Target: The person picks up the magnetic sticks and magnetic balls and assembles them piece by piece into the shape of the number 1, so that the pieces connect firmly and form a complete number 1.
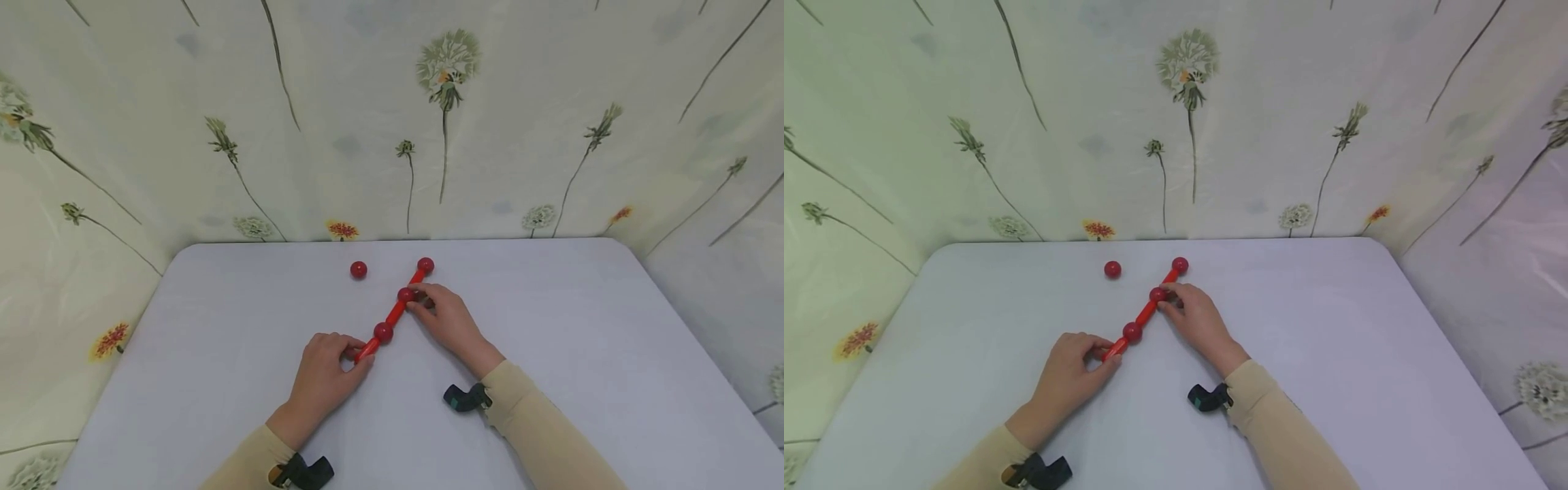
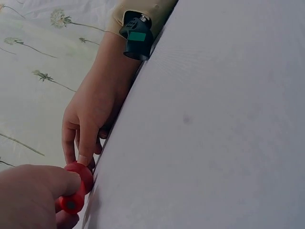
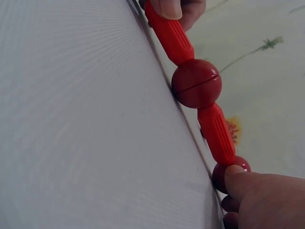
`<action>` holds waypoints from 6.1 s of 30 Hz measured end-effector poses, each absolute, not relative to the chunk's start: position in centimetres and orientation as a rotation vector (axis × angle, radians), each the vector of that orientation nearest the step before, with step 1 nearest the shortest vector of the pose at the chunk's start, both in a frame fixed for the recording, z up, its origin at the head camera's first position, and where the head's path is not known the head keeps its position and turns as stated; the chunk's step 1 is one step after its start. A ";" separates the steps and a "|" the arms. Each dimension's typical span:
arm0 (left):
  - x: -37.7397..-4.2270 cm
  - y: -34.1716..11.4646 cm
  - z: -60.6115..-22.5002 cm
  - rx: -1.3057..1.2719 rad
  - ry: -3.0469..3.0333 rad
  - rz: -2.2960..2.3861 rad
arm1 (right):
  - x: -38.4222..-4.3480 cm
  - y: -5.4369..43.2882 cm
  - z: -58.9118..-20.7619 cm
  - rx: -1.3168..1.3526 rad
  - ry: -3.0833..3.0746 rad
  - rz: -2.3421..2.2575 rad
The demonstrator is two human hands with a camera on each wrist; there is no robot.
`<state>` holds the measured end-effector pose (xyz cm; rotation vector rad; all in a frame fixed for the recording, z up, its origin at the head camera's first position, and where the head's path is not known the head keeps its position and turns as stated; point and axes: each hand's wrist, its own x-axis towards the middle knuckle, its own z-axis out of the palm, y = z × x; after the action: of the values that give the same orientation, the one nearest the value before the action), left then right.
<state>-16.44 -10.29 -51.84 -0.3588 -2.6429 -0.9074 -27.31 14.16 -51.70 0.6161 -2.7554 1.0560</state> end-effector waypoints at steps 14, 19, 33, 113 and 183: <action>-16.5 -10.1 -51.8 -0.307 -2.683 -0.917 | -27.5 14.1 -51.7 0.588 -2.799 1.039; -16.6 -10.0 -51.8 -0.301 -2.683 -0.917 | -27.6 14.1 -51.7 0.585 -2.796 1.039; -16.6 -10.0 -51.8 -0.261 -2.705 -0.921 | -26.9 14.6 -52.0 0.551 -2.741 1.113; -22.7 -14.8 -50.3 -0.146 -2.764 -1.118 | -21.8 11.6 -52.1 0.817 -2.757 1.049; -30.1 -13.9 -50.1 -0.241 -2.821 -1.159 | -21.9 11.6 -52.1 0.861 -2.717 1.075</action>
<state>-30.12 -13.92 -50.07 -0.2410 -2.8208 -1.1593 -21.88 11.62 -52.09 0.8606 -2.7167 1.0746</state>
